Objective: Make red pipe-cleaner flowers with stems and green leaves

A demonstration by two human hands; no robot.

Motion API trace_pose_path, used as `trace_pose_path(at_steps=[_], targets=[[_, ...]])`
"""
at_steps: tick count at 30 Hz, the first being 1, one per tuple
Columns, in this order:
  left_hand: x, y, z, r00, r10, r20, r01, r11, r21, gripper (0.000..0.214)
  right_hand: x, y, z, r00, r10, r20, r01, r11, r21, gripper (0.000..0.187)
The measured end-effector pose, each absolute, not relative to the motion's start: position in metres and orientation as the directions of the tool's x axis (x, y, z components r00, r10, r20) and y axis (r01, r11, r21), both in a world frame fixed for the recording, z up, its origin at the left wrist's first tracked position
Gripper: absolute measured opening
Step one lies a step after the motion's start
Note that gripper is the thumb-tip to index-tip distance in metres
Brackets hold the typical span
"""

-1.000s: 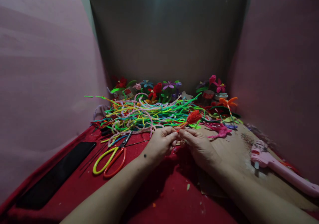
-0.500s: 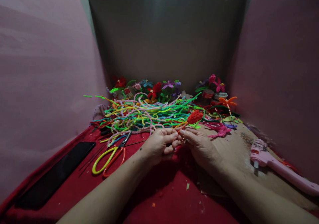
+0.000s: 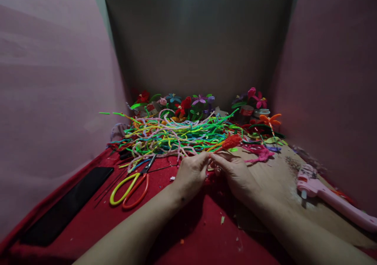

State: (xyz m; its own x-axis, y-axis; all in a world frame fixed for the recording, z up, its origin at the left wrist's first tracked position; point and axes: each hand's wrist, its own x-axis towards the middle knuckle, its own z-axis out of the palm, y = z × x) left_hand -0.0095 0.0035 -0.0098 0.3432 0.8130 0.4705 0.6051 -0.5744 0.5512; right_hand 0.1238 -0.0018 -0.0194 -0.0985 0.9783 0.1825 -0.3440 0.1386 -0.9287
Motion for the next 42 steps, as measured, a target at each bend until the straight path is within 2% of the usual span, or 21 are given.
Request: trace_pose_path(at_steps=[2,4,6,8,12,17,20,24,28,30,32,33,34,36,38,39,42], targets=[[-0.008,0.003,-0.003,0.299,0.871,0.389,0.472,-0.489,0.733,0.02,0.124,-0.002,-0.02,-0.137,0.971,0.194,-0.36,0.134,-0.923,0.013],[-0.007,0.003,0.004,0.289,0.931,0.224,0.303,-0.311,0.901,0.02,0.125,-0.001,-0.02,-0.162,0.968,0.19,-0.368,0.12,-0.922,0.015],[-0.006,0.002,0.008,0.332,0.941,0.062,0.139,-0.114,0.984,0.021,0.126,-0.001,-0.02,-0.188,0.964,0.189,-0.381,0.106,-0.918,0.015],[-0.007,0.001,0.01,0.385,0.922,-0.033,0.008,0.032,0.999,0.019,0.128,0.0,-0.02,-0.209,0.958,0.198,-0.403,0.1,-0.91,0.014],[-0.01,0.001,0.01,0.456,0.883,-0.107,-0.164,0.202,0.965,0.017,0.129,0.001,-0.021,-0.215,0.954,0.21,-0.409,0.107,-0.906,0.014],[-0.015,0.004,0.006,0.589,0.8,-0.112,-0.273,0.328,0.904,0.014,0.129,0.003,-0.019,-0.246,0.962,0.117,-0.514,-0.027,-0.857,0.025],[-0.017,0.007,0.002,0.653,0.752,-0.094,-0.325,0.39,0.862,0.01,0.129,0.002,-0.017,-0.258,0.962,0.088,-0.555,-0.073,-0.828,0.024],[-0.018,0.006,0.003,0.68,0.728,-0.09,-0.326,0.409,0.852,0.008,0.129,0.003,-0.018,-0.27,0.956,0.113,-0.589,-0.071,-0.805,0.019],[-0.016,0.001,0.01,0.642,0.757,-0.124,-0.217,0.334,0.917,0.014,0.129,0.005,-0.021,-0.238,0.963,0.122,-0.601,-0.047,-0.798,0.016],[-0.013,-0.001,0.012,0.569,0.814,-0.113,-0.099,0.204,0.974,0.018,0.128,0.006,-0.022,-0.223,0.97,0.1,-0.608,-0.058,-0.792,0.014],[-0.01,-0.003,0.009,0.45,0.893,-0.015,0.117,-0.042,0.992,0.02,0.127,0.005,-0.022,-0.218,0.973,0.081,-0.614,-0.073,-0.786,0.013],[-0.009,-0.003,0.006,0.392,0.916,0.086,0.26,-0.2,0.945,0.02,0.127,0.004,-0.022,-0.216,0.974,0.073,-0.615,-0.077,-0.785,0.013],[-0.007,-0.003,0.003,0.353,0.913,0.203,0.415,-0.347,0.841,0.019,0.126,0.003,-0.021,-0.21,0.976,0.066,-0.614,-0.079,-0.785,0.013],[-0.006,-0.003,-0.005,0.353,0.847,0.398,0.671,-0.525,0.523,0.015,0.124,0.001,-0.021,-0.184,0.981,0.055,-0.608,-0.07,-0.791,0.013],[-0.006,-0.003,-0.011,0.388,0.802,0.455,0.801,-0.538,0.265,0.017,0.122,-0.001,-0.021,-0.159,0.986,0.055,-0.603,-0.053,-0.796,0.014],[-0.007,-0.002,-0.013,0.4,0.794,0.457,0.831,-0.525,0.185,0.019,0.122,-0.002,-0.022,-0.148,0.987,0.055,-0.599,-0.045,-0.8,0.015],[-0.009,-0.002,-0.014,0.451,0.765,0.46,0.842,-0.535,0.064,0.021,0.12,-0.003,-0.024,-0.106,0.994,0.024,-0.568,-0.041,-0.822,0.016]])
